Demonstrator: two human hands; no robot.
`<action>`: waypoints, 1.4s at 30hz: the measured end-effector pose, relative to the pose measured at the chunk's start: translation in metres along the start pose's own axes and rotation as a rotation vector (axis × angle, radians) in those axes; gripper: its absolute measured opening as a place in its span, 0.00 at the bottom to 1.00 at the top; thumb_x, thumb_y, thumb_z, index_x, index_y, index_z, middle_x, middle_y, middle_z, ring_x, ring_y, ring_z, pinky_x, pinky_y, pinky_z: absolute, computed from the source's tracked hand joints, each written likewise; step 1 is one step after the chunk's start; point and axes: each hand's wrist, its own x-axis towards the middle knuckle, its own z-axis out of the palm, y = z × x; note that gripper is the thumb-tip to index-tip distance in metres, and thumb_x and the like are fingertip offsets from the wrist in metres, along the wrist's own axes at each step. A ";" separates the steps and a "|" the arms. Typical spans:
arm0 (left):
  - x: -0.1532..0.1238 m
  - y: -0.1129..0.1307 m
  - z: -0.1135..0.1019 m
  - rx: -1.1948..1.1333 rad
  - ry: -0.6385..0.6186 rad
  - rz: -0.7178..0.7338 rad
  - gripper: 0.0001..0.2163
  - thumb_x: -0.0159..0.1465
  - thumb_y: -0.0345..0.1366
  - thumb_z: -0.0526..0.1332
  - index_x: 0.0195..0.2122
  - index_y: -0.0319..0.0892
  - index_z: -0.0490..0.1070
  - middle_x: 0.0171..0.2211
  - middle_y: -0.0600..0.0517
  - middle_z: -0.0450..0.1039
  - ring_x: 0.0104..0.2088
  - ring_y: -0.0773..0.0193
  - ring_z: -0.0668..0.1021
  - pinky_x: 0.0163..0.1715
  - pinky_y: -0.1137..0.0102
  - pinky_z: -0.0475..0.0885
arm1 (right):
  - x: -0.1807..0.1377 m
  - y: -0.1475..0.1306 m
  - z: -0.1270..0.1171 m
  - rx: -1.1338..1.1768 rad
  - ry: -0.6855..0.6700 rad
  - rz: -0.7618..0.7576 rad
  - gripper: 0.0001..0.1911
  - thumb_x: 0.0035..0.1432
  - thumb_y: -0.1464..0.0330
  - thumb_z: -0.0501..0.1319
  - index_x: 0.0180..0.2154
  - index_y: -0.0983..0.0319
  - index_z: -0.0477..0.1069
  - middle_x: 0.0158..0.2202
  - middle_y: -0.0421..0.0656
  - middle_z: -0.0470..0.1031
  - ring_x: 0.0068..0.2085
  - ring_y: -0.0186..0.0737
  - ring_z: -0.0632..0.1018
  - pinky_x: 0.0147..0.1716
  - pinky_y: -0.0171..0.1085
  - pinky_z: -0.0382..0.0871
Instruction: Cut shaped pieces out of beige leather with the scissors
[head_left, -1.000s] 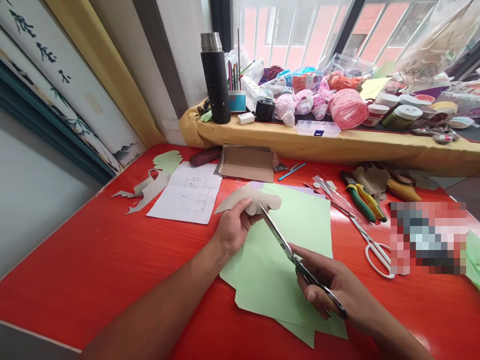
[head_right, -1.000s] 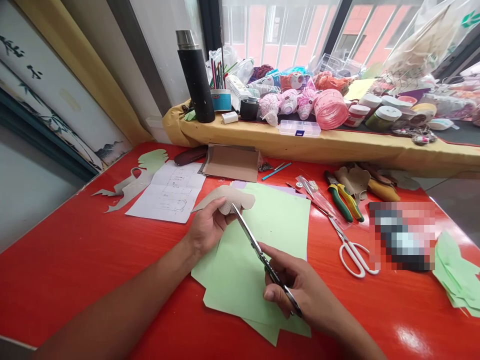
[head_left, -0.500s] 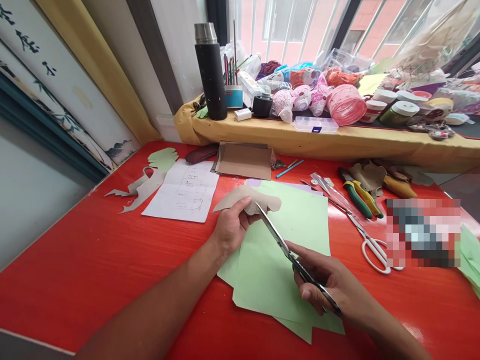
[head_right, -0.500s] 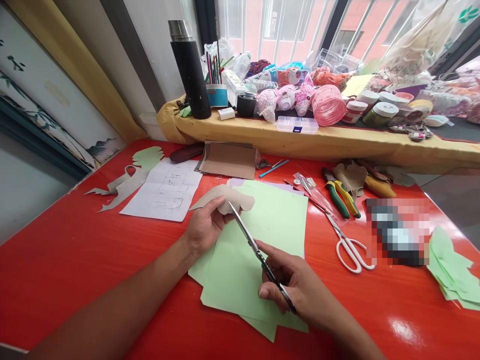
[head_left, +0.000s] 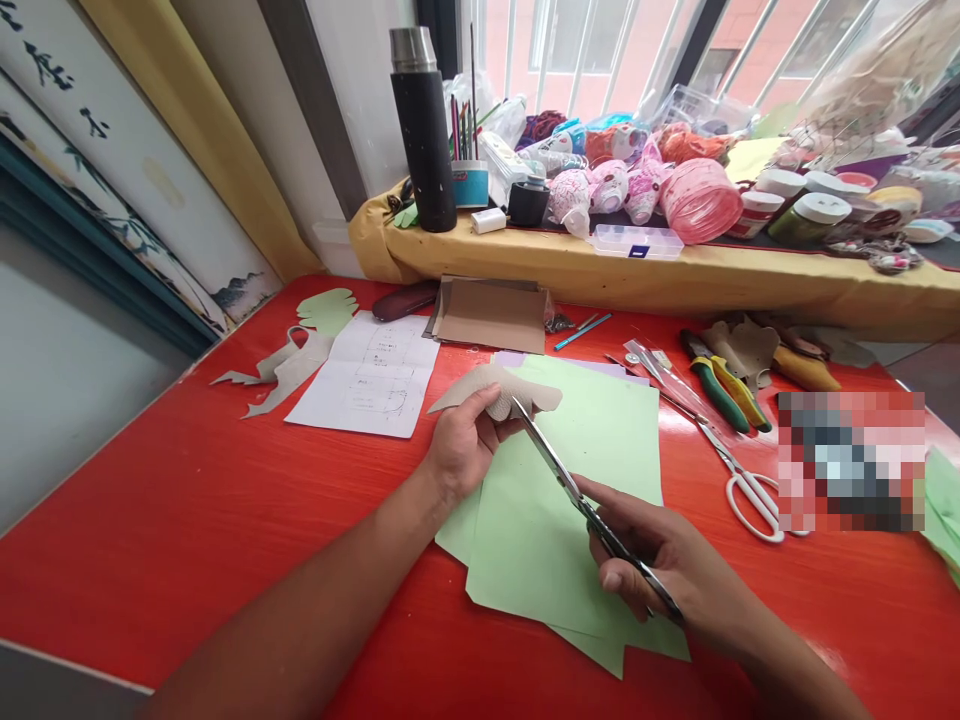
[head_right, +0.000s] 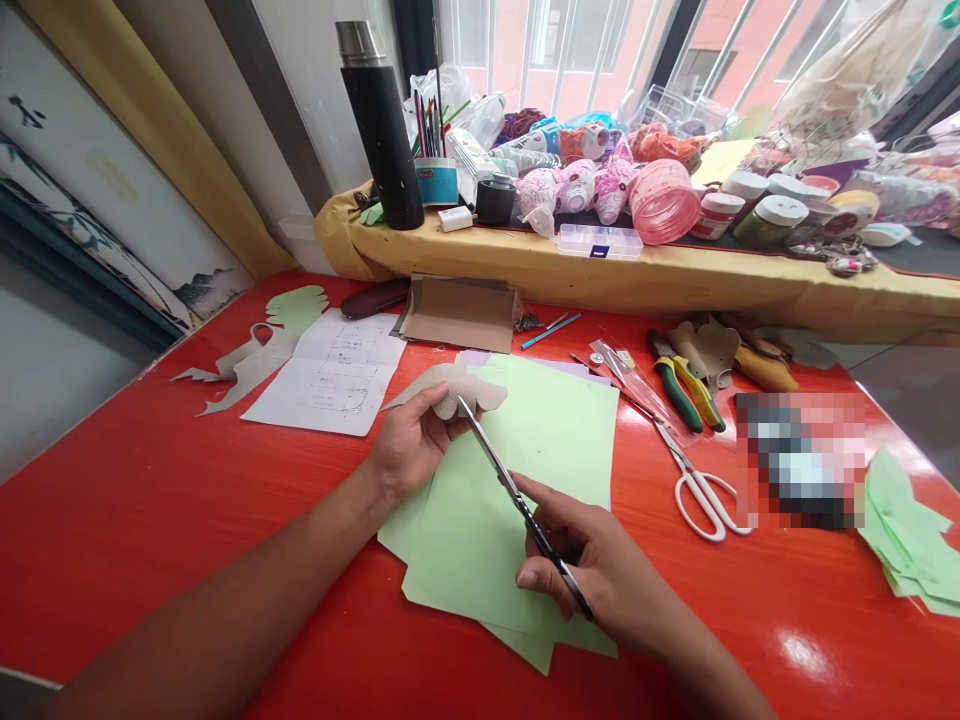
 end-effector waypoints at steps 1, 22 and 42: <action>0.001 0.000 -0.001 -0.010 0.003 -0.007 0.07 0.61 0.35 0.72 0.39 0.38 0.82 0.37 0.47 0.84 0.39 0.55 0.85 0.49 0.57 0.83 | 0.000 0.000 0.000 0.008 -0.003 -0.003 0.55 0.55 0.38 0.74 0.74 0.59 0.68 0.27 0.33 0.62 0.24 0.34 0.61 0.23 0.36 0.57; 0.003 -0.008 -0.005 0.074 -0.050 -0.010 0.10 0.61 0.40 0.74 0.36 0.40 0.81 0.34 0.47 0.83 0.40 0.52 0.86 0.46 0.58 0.83 | 0.001 0.004 0.000 0.051 -0.019 -0.017 0.53 0.56 0.40 0.75 0.73 0.60 0.69 0.28 0.33 0.63 0.24 0.33 0.62 0.22 0.34 0.59; 0.003 -0.005 -0.006 0.226 0.002 0.039 0.14 0.56 0.43 0.77 0.30 0.39 0.77 0.29 0.51 0.74 0.28 0.65 0.72 0.27 0.68 0.65 | 0.003 0.004 0.000 0.044 0.060 0.009 0.57 0.57 0.39 0.74 0.76 0.64 0.64 0.28 0.32 0.61 0.22 0.33 0.63 0.22 0.36 0.60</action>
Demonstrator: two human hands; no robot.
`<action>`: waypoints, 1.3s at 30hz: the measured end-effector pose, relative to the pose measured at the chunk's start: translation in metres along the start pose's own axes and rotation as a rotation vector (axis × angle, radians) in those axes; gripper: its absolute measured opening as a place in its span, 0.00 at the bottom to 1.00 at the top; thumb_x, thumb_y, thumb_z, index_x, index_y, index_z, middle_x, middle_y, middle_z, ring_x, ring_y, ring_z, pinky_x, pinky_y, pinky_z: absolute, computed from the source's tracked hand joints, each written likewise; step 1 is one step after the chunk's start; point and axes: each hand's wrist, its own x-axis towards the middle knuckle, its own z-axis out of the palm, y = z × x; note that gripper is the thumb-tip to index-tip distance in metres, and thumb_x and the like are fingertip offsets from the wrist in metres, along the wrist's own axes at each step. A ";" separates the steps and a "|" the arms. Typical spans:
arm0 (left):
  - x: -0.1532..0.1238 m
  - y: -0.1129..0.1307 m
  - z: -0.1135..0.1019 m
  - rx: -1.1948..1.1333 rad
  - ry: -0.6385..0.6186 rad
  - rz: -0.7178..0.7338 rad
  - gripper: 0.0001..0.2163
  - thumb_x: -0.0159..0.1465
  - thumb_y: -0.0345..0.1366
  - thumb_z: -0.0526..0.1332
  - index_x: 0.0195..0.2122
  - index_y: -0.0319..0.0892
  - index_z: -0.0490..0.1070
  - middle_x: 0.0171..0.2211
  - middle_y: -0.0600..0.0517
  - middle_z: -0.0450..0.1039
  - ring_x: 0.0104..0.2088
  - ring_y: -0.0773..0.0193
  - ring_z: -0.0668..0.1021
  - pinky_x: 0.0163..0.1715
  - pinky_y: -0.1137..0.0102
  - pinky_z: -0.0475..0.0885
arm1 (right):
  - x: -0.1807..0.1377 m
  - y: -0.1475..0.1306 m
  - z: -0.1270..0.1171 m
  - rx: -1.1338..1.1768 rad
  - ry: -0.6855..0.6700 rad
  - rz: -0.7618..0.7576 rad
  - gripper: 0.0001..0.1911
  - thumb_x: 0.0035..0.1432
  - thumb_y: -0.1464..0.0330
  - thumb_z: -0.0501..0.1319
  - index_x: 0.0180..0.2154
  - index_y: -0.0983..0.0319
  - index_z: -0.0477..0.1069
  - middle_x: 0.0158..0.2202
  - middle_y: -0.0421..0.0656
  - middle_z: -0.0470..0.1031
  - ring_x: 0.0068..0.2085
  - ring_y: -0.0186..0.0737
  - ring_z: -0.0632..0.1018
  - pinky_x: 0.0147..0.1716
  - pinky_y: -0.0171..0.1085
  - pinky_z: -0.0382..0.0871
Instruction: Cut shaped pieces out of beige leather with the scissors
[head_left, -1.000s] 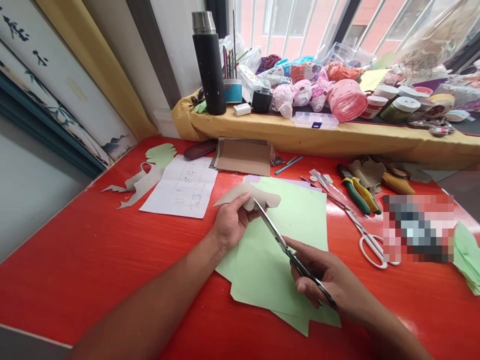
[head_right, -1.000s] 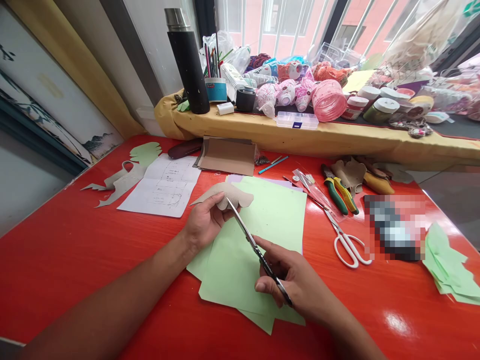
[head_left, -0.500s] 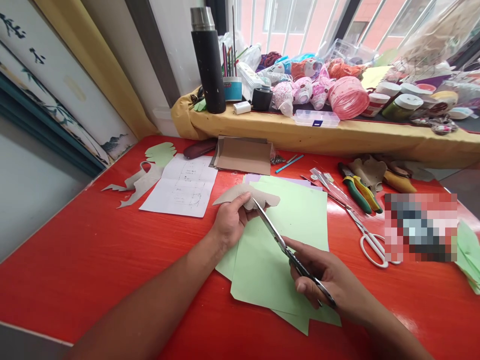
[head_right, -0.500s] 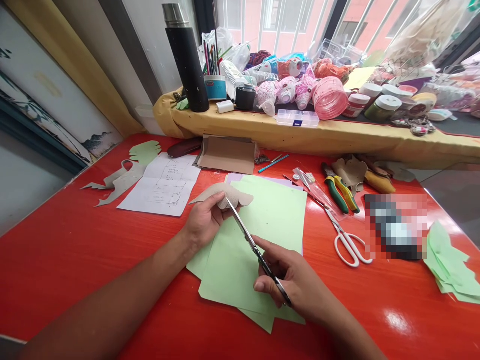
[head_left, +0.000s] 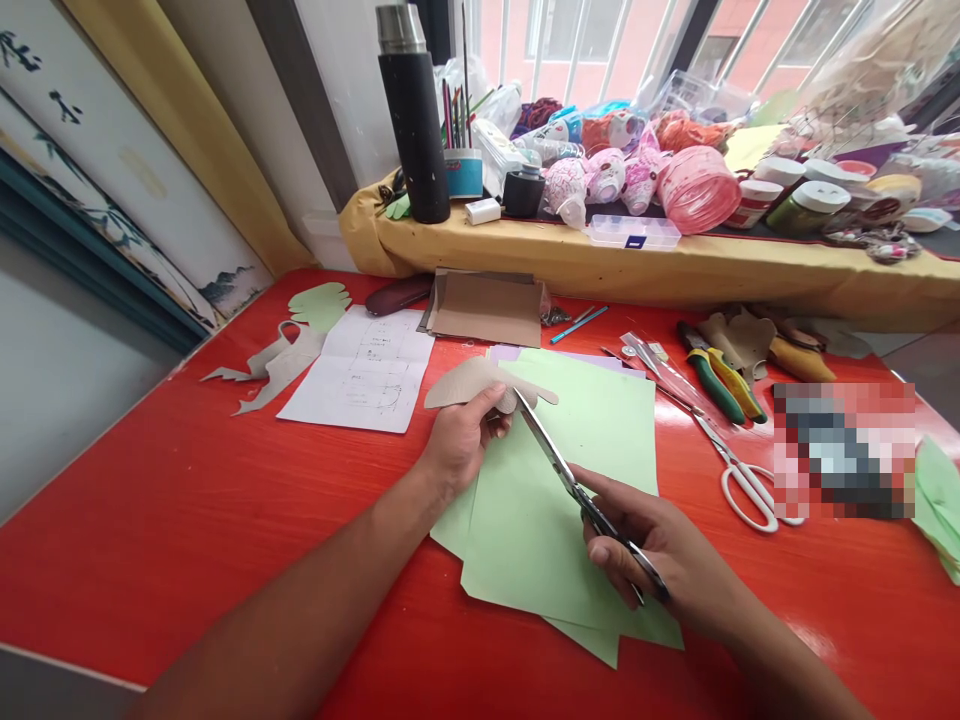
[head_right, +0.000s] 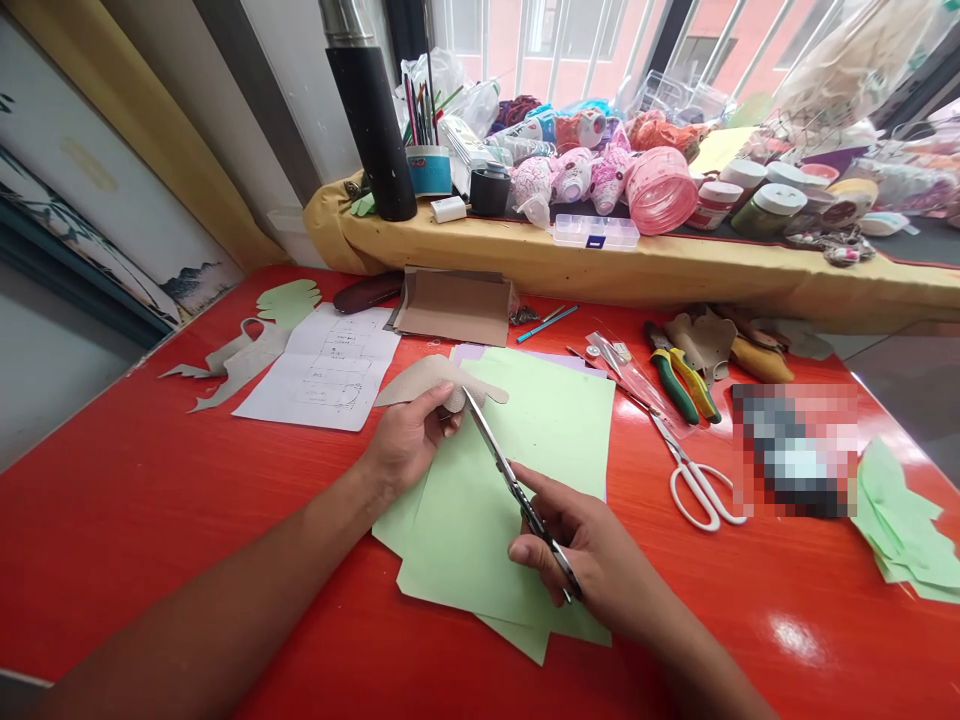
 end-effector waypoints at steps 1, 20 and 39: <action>0.000 0.001 0.000 0.010 -0.013 -0.002 0.14 0.57 0.43 0.77 0.31 0.39 0.78 0.31 0.51 0.74 0.28 0.65 0.73 0.28 0.67 0.65 | 0.000 -0.001 0.000 -0.001 0.013 0.007 0.58 0.57 0.39 0.74 0.76 0.65 0.64 0.28 0.32 0.61 0.22 0.33 0.63 0.22 0.36 0.60; 0.000 -0.003 0.000 0.245 -0.118 0.053 0.13 0.55 0.38 0.77 0.37 0.39 0.79 0.35 0.50 0.76 0.31 0.66 0.74 0.31 0.67 0.68 | 0.001 -0.002 0.002 -0.020 0.048 0.038 0.59 0.55 0.38 0.74 0.76 0.64 0.64 0.27 0.31 0.61 0.22 0.34 0.65 0.22 0.36 0.60; 0.002 -0.001 0.000 0.108 -0.033 -0.006 0.14 0.53 0.38 0.78 0.36 0.38 0.78 0.33 0.52 0.75 0.29 0.67 0.75 0.29 0.69 0.68 | 0.000 -0.007 0.003 -0.082 0.034 0.055 0.55 0.58 0.38 0.73 0.75 0.61 0.66 0.27 0.32 0.63 0.23 0.34 0.64 0.24 0.37 0.59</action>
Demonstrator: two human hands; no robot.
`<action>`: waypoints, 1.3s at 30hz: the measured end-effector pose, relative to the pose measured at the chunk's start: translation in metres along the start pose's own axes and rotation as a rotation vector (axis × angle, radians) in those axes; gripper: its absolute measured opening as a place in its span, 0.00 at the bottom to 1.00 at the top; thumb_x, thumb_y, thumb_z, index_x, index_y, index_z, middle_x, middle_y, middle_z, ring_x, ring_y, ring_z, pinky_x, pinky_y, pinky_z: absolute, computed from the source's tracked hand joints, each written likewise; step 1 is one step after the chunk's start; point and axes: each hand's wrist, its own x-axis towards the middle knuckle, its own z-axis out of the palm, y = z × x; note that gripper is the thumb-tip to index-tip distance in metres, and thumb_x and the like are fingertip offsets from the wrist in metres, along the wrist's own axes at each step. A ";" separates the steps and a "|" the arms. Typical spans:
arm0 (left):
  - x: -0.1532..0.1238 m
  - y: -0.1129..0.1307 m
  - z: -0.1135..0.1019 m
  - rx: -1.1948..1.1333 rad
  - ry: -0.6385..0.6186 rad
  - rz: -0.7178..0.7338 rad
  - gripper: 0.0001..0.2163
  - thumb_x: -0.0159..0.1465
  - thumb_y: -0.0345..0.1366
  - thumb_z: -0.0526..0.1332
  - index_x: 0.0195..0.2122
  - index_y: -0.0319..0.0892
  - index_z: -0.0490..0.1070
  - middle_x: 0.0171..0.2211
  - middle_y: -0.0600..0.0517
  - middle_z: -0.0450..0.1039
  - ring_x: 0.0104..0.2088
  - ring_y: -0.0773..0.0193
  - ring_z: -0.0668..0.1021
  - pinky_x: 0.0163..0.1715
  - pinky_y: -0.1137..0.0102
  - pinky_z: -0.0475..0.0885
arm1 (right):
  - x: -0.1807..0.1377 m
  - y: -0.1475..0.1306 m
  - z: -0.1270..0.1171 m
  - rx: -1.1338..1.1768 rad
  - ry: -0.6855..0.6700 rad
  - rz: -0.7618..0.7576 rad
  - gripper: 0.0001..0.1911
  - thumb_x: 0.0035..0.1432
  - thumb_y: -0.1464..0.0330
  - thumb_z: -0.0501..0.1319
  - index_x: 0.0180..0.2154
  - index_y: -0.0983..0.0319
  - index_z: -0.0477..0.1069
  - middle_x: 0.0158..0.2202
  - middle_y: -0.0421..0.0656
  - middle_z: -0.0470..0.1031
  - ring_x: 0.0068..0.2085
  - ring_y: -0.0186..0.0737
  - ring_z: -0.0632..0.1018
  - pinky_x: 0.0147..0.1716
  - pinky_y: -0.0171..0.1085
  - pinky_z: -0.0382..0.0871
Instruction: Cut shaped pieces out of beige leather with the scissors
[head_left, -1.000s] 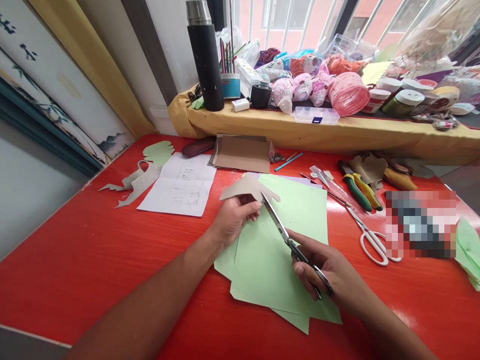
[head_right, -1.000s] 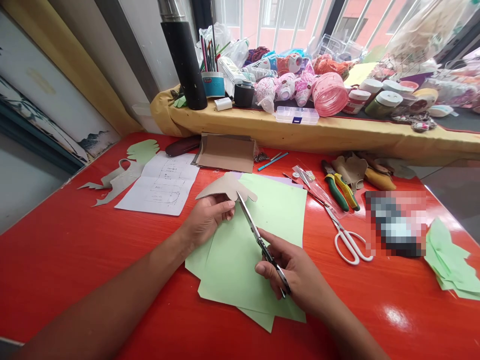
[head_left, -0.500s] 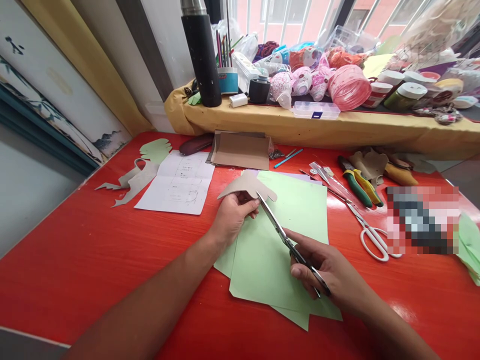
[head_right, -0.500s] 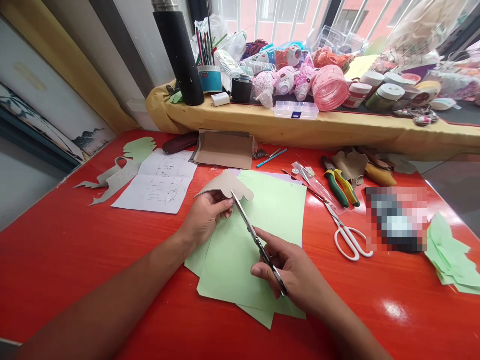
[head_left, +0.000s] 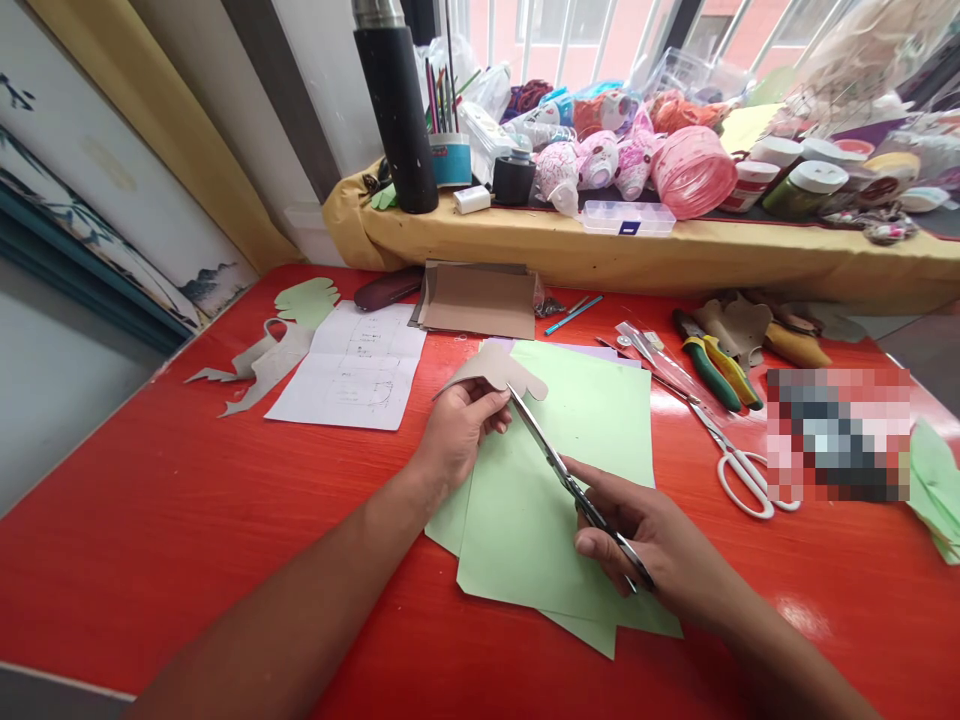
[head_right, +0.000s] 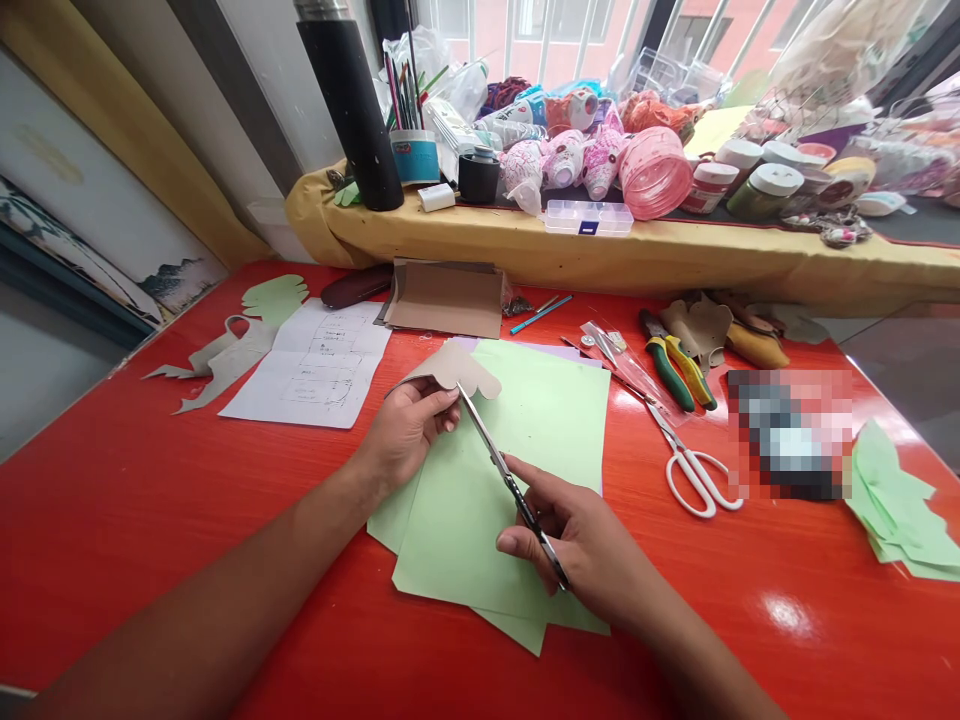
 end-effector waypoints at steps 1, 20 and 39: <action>0.000 0.001 0.000 -0.002 0.007 -0.005 0.14 0.53 0.37 0.78 0.36 0.38 0.78 0.33 0.52 0.75 0.29 0.67 0.75 0.29 0.69 0.68 | 0.000 0.001 0.000 0.000 -0.002 -0.001 0.55 0.58 0.38 0.73 0.75 0.61 0.66 0.27 0.32 0.63 0.23 0.34 0.65 0.24 0.37 0.59; 0.001 -0.001 0.001 -0.104 0.080 0.002 0.14 0.52 0.34 0.79 0.37 0.38 0.79 0.36 0.51 0.77 0.31 0.67 0.76 0.32 0.69 0.70 | 0.001 0.000 0.001 0.022 0.001 0.008 0.56 0.55 0.36 0.73 0.75 0.59 0.66 0.27 0.32 0.61 0.22 0.34 0.63 0.24 0.37 0.59; 0.000 0.002 0.001 -0.071 0.019 -0.013 0.15 0.50 0.32 0.79 0.37 0.38 0.79 0.34 0.52 0.76 0.28 0.69 0.73 0.27 0.70 0.65 | 0.001 0.005 0.004 0.098 -0.012 -0.046 0.56 0.57 0.40 0.74 0.76 0.63 0.65 0.26 0.31 0.62 0.23 0.34 0.63 0.23 0.36 0.61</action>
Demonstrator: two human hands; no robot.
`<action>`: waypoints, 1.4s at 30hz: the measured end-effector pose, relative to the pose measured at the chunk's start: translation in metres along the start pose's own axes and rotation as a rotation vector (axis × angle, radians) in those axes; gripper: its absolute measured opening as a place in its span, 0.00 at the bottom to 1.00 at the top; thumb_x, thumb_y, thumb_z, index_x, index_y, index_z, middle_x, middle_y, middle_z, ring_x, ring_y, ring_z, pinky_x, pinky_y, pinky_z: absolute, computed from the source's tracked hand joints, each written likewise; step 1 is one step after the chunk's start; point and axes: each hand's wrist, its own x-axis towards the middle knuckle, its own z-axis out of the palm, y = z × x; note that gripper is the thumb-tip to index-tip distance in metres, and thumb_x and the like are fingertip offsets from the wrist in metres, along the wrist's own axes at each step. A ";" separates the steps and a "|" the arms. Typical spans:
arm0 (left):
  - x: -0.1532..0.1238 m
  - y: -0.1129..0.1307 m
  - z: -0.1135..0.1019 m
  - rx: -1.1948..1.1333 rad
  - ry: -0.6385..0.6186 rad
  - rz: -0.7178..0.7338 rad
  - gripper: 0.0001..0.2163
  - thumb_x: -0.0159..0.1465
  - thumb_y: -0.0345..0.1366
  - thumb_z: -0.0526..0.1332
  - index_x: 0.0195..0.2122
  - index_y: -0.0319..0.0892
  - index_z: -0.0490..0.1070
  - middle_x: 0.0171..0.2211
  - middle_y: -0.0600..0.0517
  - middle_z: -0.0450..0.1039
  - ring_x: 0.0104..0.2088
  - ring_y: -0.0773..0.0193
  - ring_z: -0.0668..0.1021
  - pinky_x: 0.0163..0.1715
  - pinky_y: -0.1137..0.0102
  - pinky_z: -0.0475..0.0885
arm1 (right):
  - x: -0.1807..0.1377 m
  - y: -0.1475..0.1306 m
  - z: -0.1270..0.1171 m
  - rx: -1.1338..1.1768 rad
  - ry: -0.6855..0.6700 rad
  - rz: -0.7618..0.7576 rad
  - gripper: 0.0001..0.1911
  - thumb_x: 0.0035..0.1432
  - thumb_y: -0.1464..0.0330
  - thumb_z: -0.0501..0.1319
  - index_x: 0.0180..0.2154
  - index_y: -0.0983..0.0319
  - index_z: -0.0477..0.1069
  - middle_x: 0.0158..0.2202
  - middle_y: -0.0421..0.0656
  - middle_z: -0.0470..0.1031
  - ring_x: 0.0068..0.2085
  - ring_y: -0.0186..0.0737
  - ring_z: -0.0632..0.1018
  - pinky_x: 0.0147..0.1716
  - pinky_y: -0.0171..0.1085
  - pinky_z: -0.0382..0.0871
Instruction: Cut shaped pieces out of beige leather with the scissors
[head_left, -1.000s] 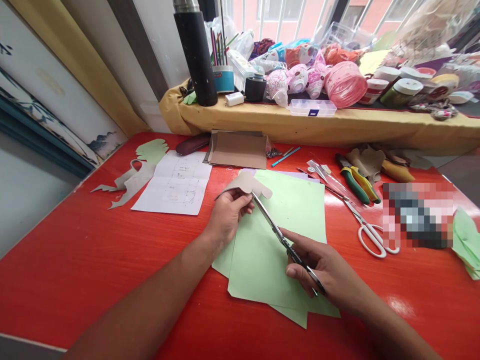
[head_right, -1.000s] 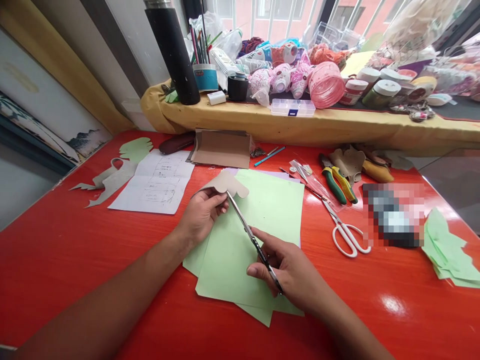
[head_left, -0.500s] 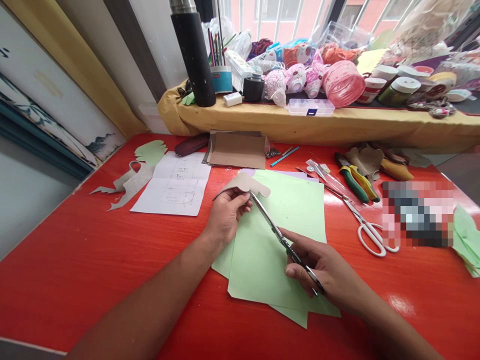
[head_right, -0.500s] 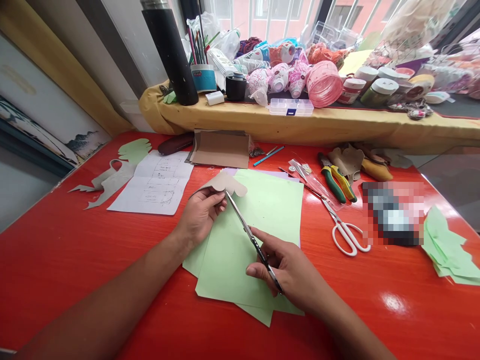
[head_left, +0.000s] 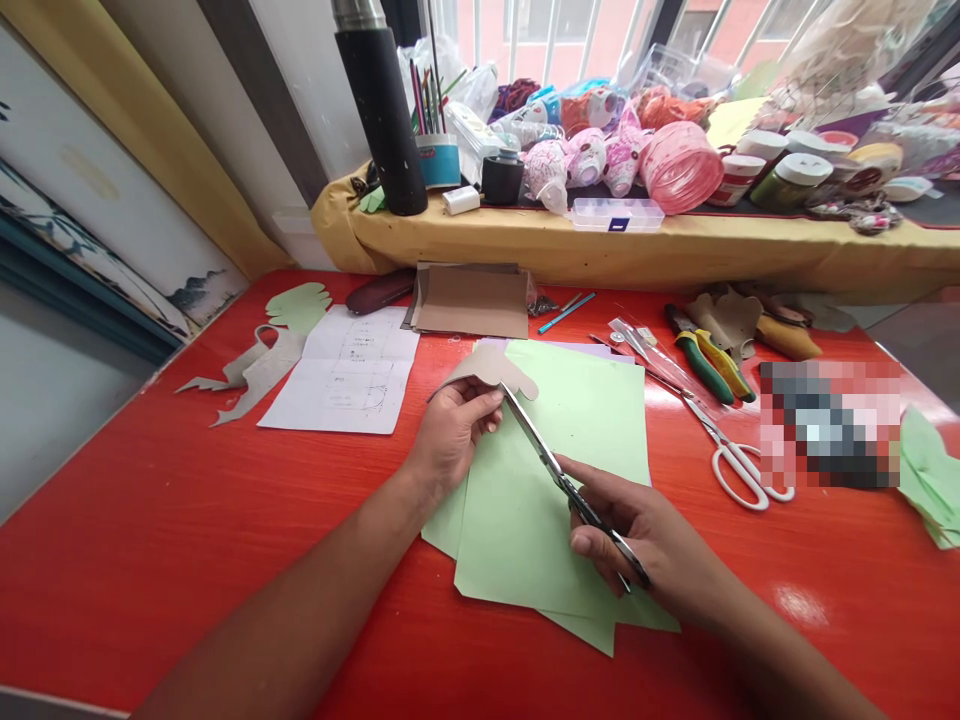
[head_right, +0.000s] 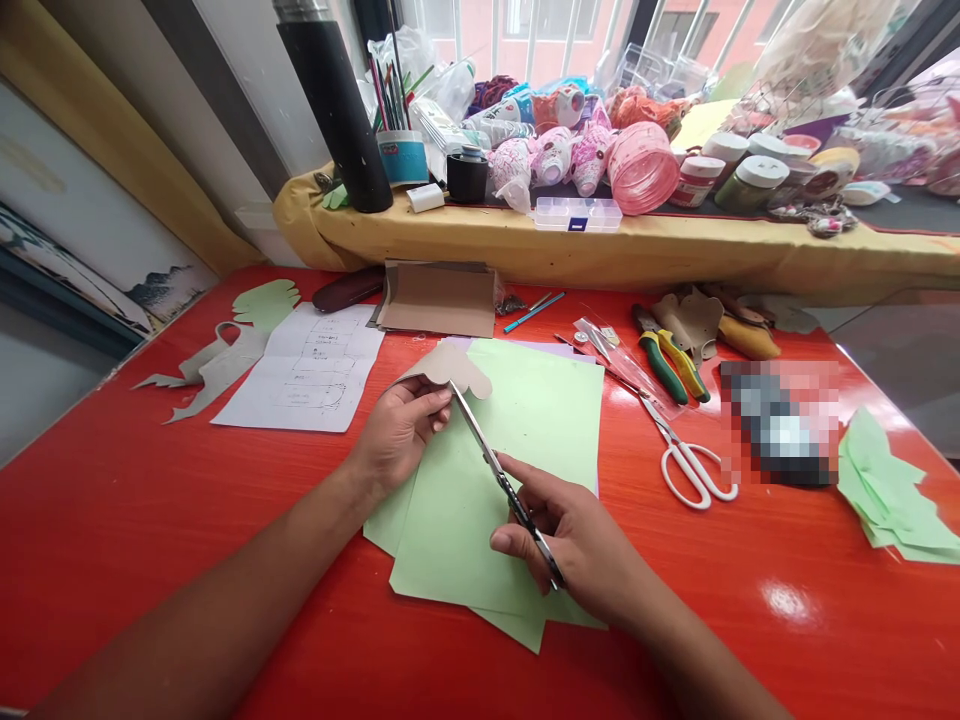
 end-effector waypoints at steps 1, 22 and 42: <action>0.000 0.000 0.000 -0.002 -0.004 -0.003 0.15 0.50 0.32 0.79 0.37 0.39 0.79 0.34 0.52 0.76 0.27 0.70 0.72 0.27 0.70 0.65 | 0.000 0.000 0.000 0.004 0.002 -0.003 0.55 0.58 0.40 0.74 0.75 0.62 0.66 0.26 0.31 0.62 0.23 0.34 0.63 0.23 0.36 0.62; -0.002 0.009 0.003 -0.184 -0.008 -0.015 0.16 0.48 0.28 0.78 0.37 0.39 0.76 0.31 0.54 0.73 0.25 0.73 0.70 0.23 0.75 0.60 | 0.000 0.009 -0.001 0.046 -0.057 -0.062 0.51 0.60 0.42 0.74 0.75 0.59 0.66 0.29 0.33 0.63 0.23 0.31 0.64 0.22 0.34 0.60; -0.005 0.001 0.003 -0.033 -0.020 -0.003 0.19 0.50 0.30 0.78 0.41 0.40 0.76 0.33 0.54 0.75 0.26 0.71 0.71 0.26 0.72 0.64 | 0.002 0.014 0.000 0.030 -0.018 -0.090 0.53 0.59 0.41 0.74 0.75 0.60 0.66 0.28 0.33 0.62 0.23 0.32 0.64 0.22 0.35 0.61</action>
